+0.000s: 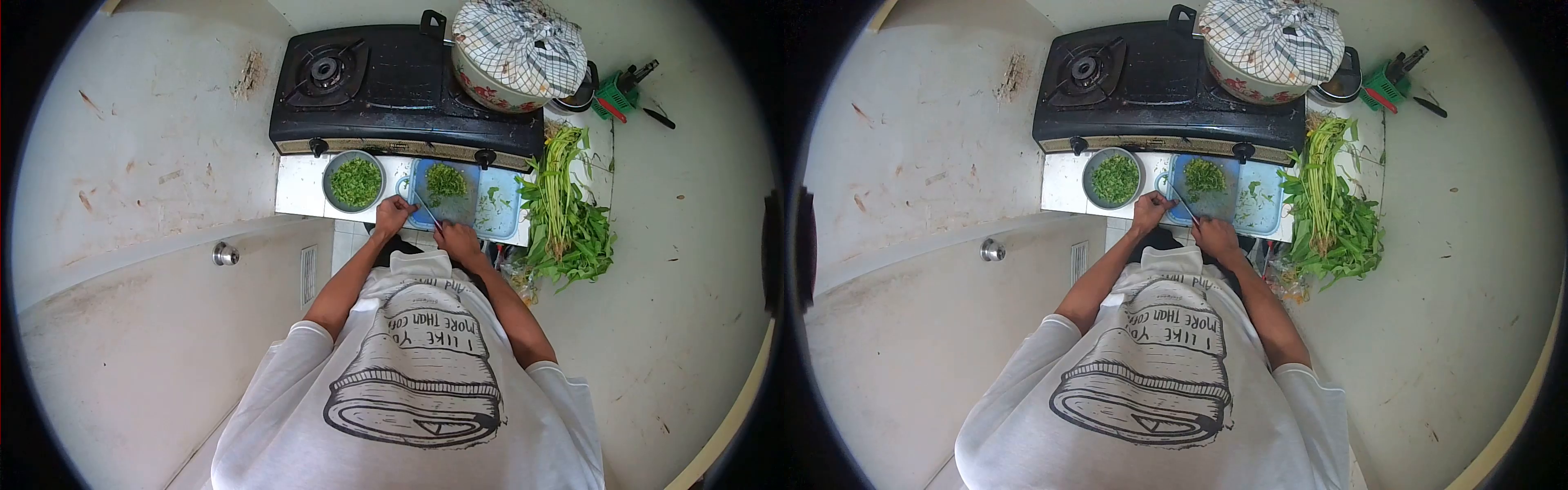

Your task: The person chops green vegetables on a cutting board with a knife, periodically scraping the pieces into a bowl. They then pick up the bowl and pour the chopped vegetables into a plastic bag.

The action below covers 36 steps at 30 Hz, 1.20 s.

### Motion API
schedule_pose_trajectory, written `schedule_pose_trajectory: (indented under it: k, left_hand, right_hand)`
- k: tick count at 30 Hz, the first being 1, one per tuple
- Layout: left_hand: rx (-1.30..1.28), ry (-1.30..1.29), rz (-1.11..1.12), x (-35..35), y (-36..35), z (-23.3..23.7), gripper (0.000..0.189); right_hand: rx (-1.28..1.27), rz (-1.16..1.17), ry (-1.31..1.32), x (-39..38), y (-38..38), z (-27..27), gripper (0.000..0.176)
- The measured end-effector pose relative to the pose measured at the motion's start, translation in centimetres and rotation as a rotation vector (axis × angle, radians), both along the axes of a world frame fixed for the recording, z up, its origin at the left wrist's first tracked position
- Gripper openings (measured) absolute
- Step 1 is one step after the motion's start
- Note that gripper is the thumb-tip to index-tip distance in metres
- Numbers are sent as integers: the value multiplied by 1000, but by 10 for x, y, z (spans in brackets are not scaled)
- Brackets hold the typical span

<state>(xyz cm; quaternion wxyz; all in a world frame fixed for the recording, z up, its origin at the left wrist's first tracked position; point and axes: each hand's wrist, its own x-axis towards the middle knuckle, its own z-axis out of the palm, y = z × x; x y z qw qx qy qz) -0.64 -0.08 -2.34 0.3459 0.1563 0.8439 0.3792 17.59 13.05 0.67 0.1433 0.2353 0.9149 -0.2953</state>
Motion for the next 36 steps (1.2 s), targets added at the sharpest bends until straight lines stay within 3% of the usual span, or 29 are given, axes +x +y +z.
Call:
schedule_pose_trajectory:
  k: [11, 20, 36]
  left_hand:
    - [36, 0, 0, 0, -5, -14, 31]
    - [-25, -28, -27, 0, -1, 10, 36]
    - [124, -19, -54, -3, -10, -19, 37]
  right_hand:
    - [-5, 72, 2, -1, -2, 5, 39]
    - [-5, 28, -17, 0, -1, -5, 42]
    - [0, 92, 29, -1, 1, -3, 40]
